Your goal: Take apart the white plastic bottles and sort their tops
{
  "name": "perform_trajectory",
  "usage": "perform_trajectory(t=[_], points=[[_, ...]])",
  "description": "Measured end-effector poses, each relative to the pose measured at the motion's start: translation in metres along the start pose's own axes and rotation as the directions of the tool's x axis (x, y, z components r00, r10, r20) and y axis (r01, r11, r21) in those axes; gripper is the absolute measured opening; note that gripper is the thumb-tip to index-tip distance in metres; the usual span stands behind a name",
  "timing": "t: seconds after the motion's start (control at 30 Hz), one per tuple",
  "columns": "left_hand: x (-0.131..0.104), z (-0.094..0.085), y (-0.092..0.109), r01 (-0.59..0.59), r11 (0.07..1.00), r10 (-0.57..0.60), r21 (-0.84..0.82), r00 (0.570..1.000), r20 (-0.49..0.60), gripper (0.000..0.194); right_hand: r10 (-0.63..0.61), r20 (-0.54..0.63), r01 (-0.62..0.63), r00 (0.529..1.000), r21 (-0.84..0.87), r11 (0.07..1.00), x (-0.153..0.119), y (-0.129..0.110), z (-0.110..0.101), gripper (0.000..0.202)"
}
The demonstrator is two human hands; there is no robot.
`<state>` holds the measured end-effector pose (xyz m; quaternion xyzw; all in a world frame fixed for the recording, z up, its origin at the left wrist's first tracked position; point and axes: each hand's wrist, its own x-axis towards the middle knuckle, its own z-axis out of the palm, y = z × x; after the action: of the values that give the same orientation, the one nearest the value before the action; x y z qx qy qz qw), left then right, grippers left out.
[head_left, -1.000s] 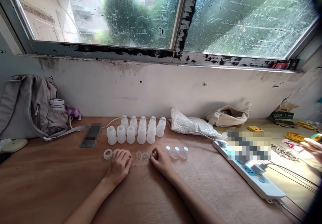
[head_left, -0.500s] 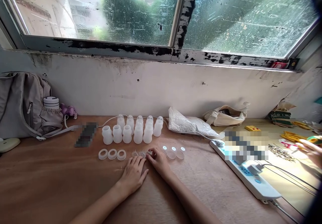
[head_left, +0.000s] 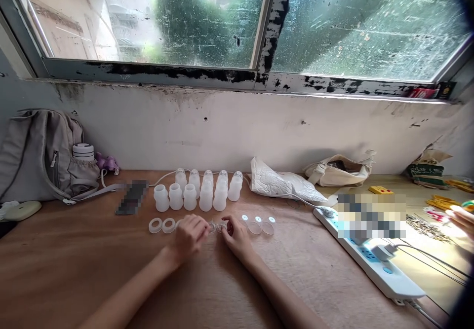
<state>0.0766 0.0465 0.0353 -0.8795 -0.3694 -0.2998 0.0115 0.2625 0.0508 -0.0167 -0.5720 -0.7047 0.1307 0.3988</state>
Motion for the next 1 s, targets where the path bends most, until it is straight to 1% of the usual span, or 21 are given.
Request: perform_trajectory(t=[0.03,0.07,0.1,0.13,0.17,0.23,0.3,0.37,0.47,0.53,0.6,0.67,0.73,0.83,0.87,0.9,0.93,1.0], points=[[0.009,-0.011,-0.009,-0.009,1.000,0.010,0.026,0.999,-0.032,0.020,0.003,0.000,-0.003,1.000,0.000,1.000,0.000,-0.001,-0.001,0.018],[0.019,-0.023,-0.020,0.017,0.998,-0.014,0.056,0.998,-0.060,0.021,0.005,0.002,-0.005,1.000,0.000,1.000,0.000,-0.001,-0.001,0.017],[0.031,-0.034,-0.032,0.075,0.993,-0.067,0.095,0.995,-0.078,0.022,0.007,0.004,-0.007,1.000,0.001,1.000,-0.001,-0.002,-0.001,0.017],[0.043,-0.044,-0.044,0.165,0.977,-0.154,0.135,0.984,-0.087,0.022,0.009,0.005,-0.009,1.000,0.003,1.000,-0.001,-0.002,-0.001,0.018],[0.055,-0.053,-0.058,0.269,0.949,-0.258,0.165,0.963,-0.082,0.022,0.012,0.005,-0.012,1.000,0.005,1.000,-0.001,-0.002,-0.001,0.019],[0.077,-0.063,-0.084,0.353,0.917,-0.341,0.184,0.935,-0.094,0.025,0.017,0.006,-0.017,1.000,0.009,1.000,-0.001,-0.002,-0.001,0.022],[0.092,-0.065,-0.109,0.417,0.889,-0.410,0.189,0.909,-0.075,0.035,0.021,0.007,-0.021,1.000,0.013,1.000,-0.001,-0.002,0.000,0.024],[0.101,-0.060,-0.127,0.456,0.872,-0.461,0.180,0.887,-0.017,0.045,0.017,0.008,-0.018,1.000,0.018,1.000,-0.001,-0.001,0.001,0.024],[0.104,-0.051,-0.140,0.484,0.861,-0.497,0.155,0.866,0.059,0.043,0.011,0.001,-0.011,1.000,0.020,1.000,-0.001,0.001,0.002,0.024],[0.104,-0.050,-0.140,0.503,0.853,-0.514,0.137,0.856,0.059,0.042,0.012,-0.004,-0.012,1.000,0.016,1.000,-0.001,0.001,0.002,0.025],[0.105,-0.054,-0.136,0.520,0.845,-0.526,0.122,0.850,0.015,0.044,0.013,-0.007,-0.013,1.000,0.015,1.000,-0.001,0.000,0.002,0.026],[0.107,-0.066,-0.129,0.528,0.843,-0.525,0.108,0.849,-0.057,0.045,0.010,-0.009,-0.010,1.000,0.014,1.000,-0.001,-0.001,0.001,0.026],[0.110,-0.082,-0.120,0.520,0.848,-0.505,0.097,0.851,-0.143,0.045,0.006,-0.008,-0.006,1.000,0.013,1.000,-0.001,-0.001,0.001,0.026],[0.111,-0.110,-0.098,0.478,0.876,-0.446,0.067,0.854,-0.269,0.043,-0.001,-0.019,0.002,1.000,0.020,1.000,-0.001,-0.001,0.001,0.027],[0.109,-0.119,-0.088,0.417,0.909,-0.385,0.011,0.848,-0.364,0.041,-0.001,-0.035,0.002,0.999,0.026,1.000,-0.001,-0.001,0.001,0.027],[0.106,-0.126,-0.077,0.356,0.933,-0.340,-0.046,0.834,-0.434,0.039,0.001,-0.059,0.001,0.998,0.034,0.999,-0.002,-0.002,0.000,0.026],[0.102,-0.132,-0.066,0.312,0.945,-0.321,-0.101,0.819,-0.476,0.037,0.005,-0.088,-0.001,0.996,0.046,0.999,-0.001,-0.003,0.000,0.024],[0.089,-0.137,-0.042,0.254,0.941,-0.334,-0.223,0.803,-0.494,0.033,0.019,-0.141,-0.006,0.990,0.092,0.996,-0.001,-0.010,-0.004,0.019]])
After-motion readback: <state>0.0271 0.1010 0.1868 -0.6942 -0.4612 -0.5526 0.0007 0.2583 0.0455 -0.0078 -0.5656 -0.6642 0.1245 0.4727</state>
